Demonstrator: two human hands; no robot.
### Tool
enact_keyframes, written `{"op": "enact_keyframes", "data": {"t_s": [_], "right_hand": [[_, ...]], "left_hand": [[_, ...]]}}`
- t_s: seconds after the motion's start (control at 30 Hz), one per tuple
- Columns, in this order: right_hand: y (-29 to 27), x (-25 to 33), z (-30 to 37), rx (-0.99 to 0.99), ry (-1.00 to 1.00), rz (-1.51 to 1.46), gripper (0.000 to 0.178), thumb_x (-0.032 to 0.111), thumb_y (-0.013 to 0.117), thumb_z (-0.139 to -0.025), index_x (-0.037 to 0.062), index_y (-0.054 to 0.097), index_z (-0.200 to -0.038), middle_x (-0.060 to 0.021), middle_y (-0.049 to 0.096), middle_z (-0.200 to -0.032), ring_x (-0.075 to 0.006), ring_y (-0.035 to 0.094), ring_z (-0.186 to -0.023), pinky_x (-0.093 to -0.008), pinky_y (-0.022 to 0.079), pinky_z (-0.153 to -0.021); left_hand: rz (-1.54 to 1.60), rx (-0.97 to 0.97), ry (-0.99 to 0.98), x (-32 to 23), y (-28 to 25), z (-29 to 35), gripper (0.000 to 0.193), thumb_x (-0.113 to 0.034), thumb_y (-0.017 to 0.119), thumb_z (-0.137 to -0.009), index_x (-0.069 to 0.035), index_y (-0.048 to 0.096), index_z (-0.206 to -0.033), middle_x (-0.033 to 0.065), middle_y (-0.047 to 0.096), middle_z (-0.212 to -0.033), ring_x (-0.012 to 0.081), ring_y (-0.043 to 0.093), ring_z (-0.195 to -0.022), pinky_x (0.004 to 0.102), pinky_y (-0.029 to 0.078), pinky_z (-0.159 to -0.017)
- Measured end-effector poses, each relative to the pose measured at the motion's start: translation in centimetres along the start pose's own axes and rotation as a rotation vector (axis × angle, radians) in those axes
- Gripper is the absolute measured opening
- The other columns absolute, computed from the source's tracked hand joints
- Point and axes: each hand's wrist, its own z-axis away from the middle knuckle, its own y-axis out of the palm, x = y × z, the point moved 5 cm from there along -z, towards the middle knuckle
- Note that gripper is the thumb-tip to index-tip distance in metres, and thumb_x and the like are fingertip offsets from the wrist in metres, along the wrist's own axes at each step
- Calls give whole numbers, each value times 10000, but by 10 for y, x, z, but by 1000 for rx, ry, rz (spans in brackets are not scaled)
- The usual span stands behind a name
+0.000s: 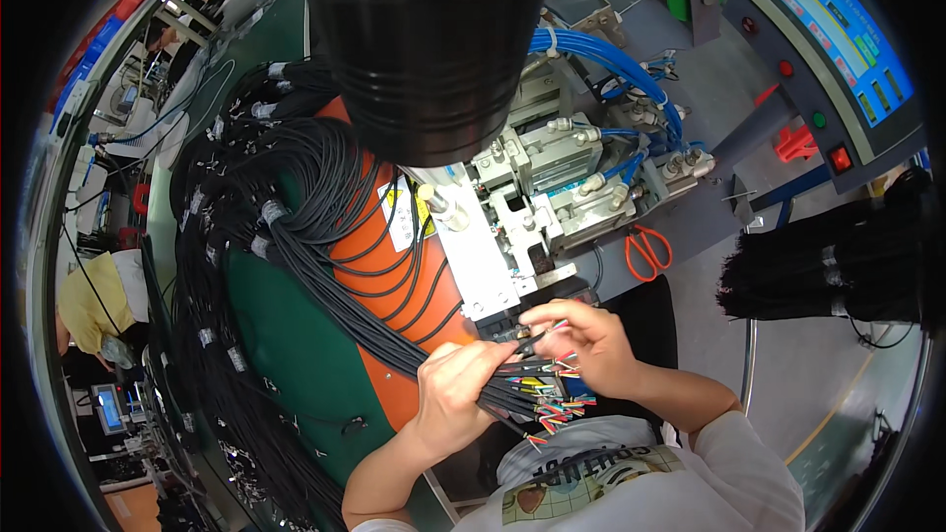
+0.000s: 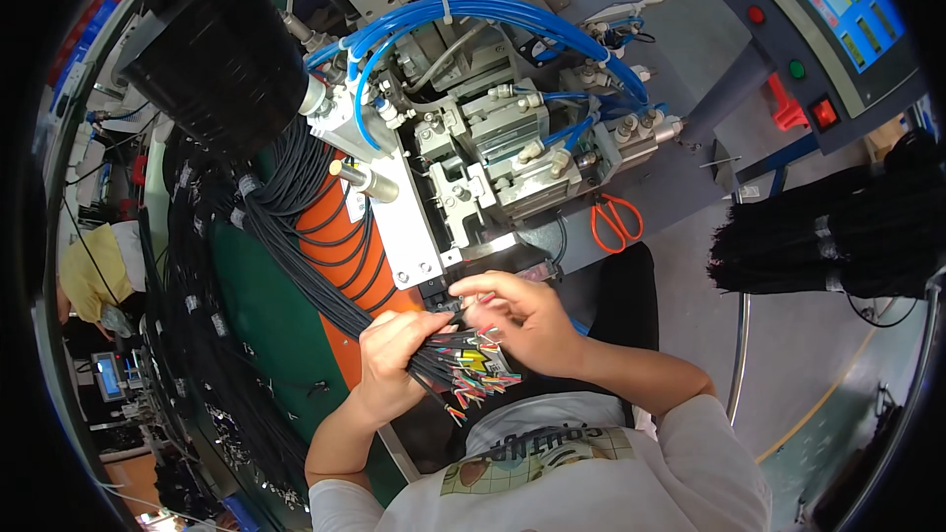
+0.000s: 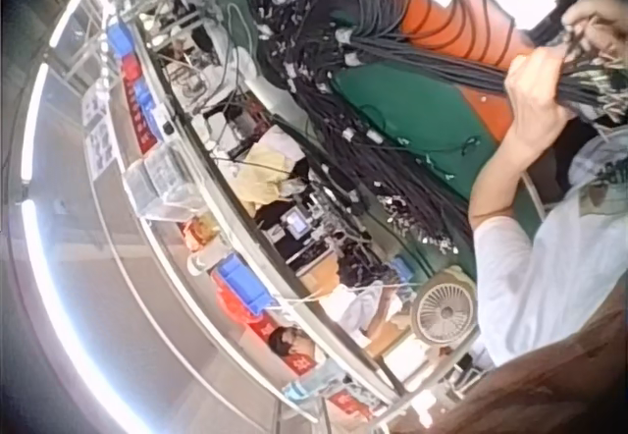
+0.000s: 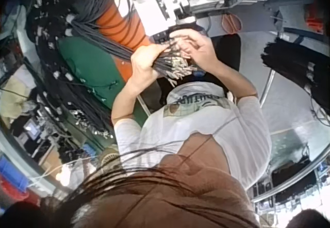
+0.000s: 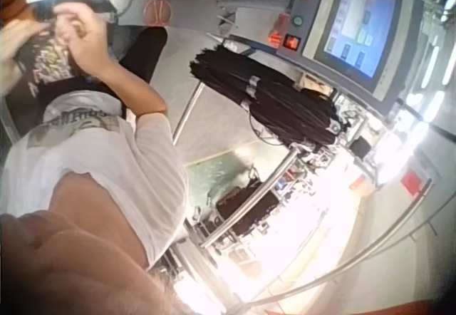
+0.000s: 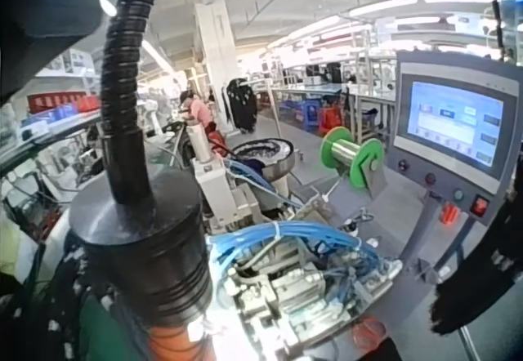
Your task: The person processes a bundle of cables by feeding individual wire ends into a machine one by one by hand, then lifts the bundle.
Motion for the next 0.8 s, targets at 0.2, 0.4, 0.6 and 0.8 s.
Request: {"op": "enact_keyframes", "data": {"t_s": [0.2, 0.4, 0.6, 0.8], "right_hand": [[-9, -10, -5, 72, 491, -505, 112, 35, 574, -912, 11, 535, -1015, 37, 459, -666, -26, 403, -551, -188, 322, -493], [4, -5, 3, 18, 243, -236, 196, -7, 559, -908, -3, 532, -1102, -29, 546, -912, -76, 571, -774, -216, 469, -678], [17, 29, 9, -37, -566, 878, 357, 3, 611, -842, 5, 567, -1196, -143, 567, -1025, -249, 611, -899, -271, 499, -696], [-13, -7, -5, 62, 176, -286, 165, 9, 582, -911, -62, 641, -1048, -93, 616, -971, -118, 631, -752, -235, 518, -683]], "left_hand": [[-285, -85, 274, -19, 3, 3, 328, -38, 623, -717, 55, 633, -1031, 98, 628, -830, 207, 575, -634, 300, 415, -567], [-132, 47, 22, -14, 7, -9, 226, -65, 673, -709, 23, 627, -912, 96, 582, -726, 222, 563, -581, 320, 389, -510], [-57, -106, 25, -11, 9, -4, 186, -82, 697, -689, -21, 578, -819, 65, 539, -632, 226, 534, -509, 327, 368, -484], [-145, -55, 108, -13, 12, -5, 271, -126, 726, -654, -7, 589, -854, 67, 555, -673, 215, 551, -538, 322, 372, -488]]}}
